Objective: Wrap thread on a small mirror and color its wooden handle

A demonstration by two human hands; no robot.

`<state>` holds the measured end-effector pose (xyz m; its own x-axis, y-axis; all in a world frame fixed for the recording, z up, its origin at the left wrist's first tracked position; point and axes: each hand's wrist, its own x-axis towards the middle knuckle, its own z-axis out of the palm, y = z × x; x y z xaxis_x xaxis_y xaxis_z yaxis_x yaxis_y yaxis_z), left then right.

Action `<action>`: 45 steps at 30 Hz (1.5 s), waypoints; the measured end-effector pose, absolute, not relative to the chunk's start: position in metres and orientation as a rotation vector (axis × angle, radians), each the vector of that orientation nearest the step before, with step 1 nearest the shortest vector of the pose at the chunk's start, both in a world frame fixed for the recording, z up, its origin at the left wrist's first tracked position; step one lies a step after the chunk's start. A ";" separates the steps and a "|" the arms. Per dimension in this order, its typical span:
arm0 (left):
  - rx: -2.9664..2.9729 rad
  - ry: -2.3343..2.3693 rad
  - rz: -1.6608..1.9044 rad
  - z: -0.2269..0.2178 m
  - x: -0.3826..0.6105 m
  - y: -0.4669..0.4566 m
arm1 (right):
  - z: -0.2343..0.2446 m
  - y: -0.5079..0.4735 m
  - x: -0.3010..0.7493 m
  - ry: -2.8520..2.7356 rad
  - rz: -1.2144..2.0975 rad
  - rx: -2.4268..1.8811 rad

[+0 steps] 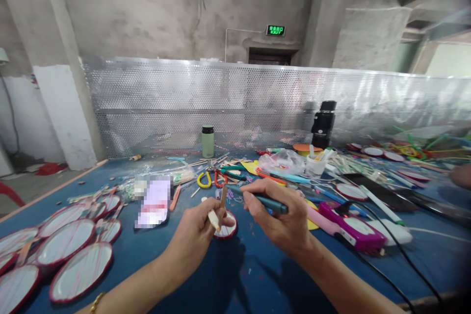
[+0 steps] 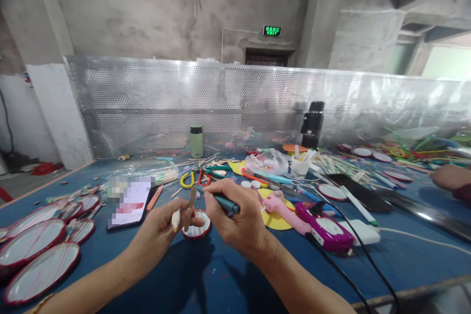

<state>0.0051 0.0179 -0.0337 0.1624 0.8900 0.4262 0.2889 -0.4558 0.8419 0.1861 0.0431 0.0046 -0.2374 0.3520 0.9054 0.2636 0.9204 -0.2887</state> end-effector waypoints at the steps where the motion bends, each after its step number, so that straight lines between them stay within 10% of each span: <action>1: 1.850 1.114 1.299 -0.034 0.005 0.018 | 0.005 0.043 0.186 -1.827 0.085 -0.453; 45: 1.849 1.089 1.316 -0.037 0.004 0.020 | 0.002 0.044 0.184 -1.870 0.108 -0.429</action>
